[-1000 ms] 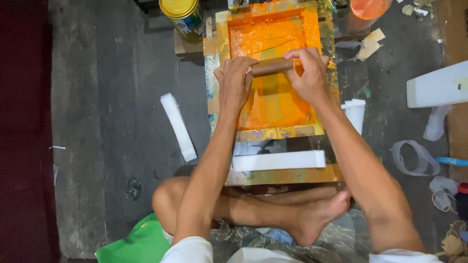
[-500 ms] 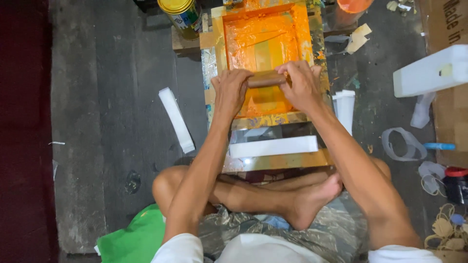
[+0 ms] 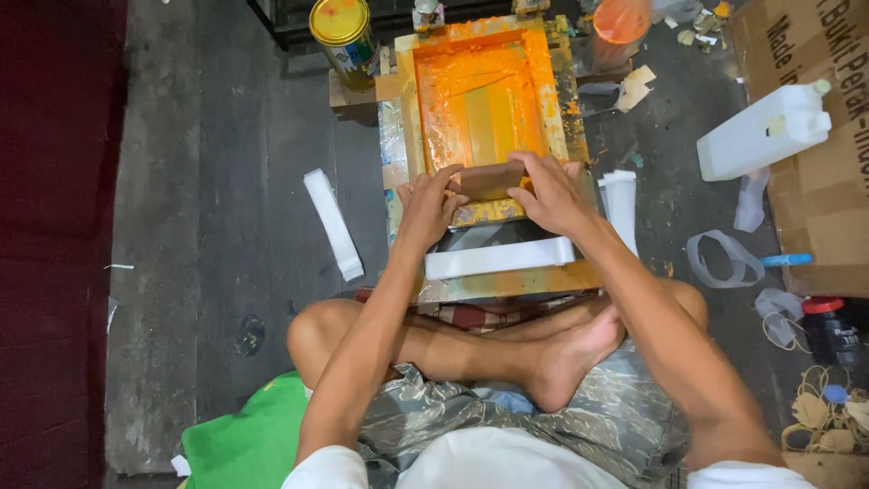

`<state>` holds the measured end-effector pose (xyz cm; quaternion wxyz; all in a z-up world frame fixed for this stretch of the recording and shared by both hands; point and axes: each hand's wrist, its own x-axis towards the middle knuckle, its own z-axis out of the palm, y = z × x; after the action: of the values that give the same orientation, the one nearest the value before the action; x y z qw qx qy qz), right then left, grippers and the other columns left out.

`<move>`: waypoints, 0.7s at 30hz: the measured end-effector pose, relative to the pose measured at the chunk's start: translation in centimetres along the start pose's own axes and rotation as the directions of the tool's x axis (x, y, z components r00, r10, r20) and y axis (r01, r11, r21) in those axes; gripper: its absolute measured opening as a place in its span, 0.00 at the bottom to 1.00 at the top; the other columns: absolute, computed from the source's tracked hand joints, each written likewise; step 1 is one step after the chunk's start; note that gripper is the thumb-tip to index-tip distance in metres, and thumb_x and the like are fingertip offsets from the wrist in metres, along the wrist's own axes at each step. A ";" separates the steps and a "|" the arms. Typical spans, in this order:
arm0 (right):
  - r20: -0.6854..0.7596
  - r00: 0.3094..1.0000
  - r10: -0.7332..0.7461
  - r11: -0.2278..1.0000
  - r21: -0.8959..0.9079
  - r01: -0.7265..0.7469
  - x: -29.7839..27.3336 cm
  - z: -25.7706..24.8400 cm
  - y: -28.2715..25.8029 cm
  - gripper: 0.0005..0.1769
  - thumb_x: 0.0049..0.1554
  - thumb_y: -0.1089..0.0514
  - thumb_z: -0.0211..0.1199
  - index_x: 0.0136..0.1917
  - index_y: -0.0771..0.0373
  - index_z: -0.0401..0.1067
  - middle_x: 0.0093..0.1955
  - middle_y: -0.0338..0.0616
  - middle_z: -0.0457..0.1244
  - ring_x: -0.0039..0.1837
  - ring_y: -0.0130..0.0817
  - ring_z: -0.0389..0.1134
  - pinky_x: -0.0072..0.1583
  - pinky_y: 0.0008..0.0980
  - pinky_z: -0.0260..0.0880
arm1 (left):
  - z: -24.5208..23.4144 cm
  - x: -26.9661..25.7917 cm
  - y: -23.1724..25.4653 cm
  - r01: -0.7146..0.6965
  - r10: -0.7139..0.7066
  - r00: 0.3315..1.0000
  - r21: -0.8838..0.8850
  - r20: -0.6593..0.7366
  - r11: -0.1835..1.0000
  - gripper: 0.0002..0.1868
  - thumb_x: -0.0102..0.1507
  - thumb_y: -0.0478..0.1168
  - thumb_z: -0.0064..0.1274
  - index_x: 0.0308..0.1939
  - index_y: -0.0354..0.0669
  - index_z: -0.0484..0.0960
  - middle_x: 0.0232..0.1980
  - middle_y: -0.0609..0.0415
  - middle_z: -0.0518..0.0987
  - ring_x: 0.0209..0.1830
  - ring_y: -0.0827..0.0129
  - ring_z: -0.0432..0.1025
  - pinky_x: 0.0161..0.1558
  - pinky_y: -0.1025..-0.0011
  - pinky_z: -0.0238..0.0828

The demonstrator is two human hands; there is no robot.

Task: The person sits on the floor and uses a roller to apply orange paint onto a screen printing frame. They then place a white rectangular object onto the frame and press it down to transfer the paint.

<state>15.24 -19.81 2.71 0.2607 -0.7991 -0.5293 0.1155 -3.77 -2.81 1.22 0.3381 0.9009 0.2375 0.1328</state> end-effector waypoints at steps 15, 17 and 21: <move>-0.115 0.990 -0.081 0.996 0.040 0.086 6.9 0.0 2.6 0.39 0.63 0.53 0.67 0.81 0.59 0.54 0.58 0.47 0.66 0.63 0.45 0.62 0.58 0.44 0.43 | 0.3 6.1 -2.0 -0.043 0.040 0.985 -0.017 -0.171 0.999 0.34 0.70 0.43 0.57 0.77 0.49 0.60 0.49 0.56 0.83 0.52 0.64 0.69 0.56 0.57 0.45; -0.106 0.992 -0.065 0.996 0.050 0.071 8.6 -0.1 2.9 0.38 0.63 0.52 0.65 0.81 0.58 0.53 0.58 0.46 0.64 0.62 0.45 0.61 0.58 0.44 0.44 | 0.6 7.6 -2.8 -0.065 0.073 0.976 0.044 -0.207 0.997 0.35 0.71 0.42 0.57 0.78 0.54 0.57 0.52 0.58 0.82 0.50 0.62 0.68 0.50 0.59 0.45; -0.209 0.973 -0.094 0.987 0.108 0.118 11.8 -0.1 2.9 0.26 0.62 0.60 0.67 0.70 0.62 0.64 0.59 0.49 0.65 0.59 0.46 0.61 0.58 0.44 0.52 | 0.9 10.9 -3.2 -0.096 0.126 0.924 0.100 -0.360 0.990 0.25 0.72 0.40 0.54 0.73 0.56 0.68 0.55 0.53 0.80 0.51 0.59 0.66 0.47 0.61 0.48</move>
<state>22.41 -10.05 2.32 0.3666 -0.7603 -0.5339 0.0505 4.79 4.49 -0.71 0.2433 0.8853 0.2501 0.3073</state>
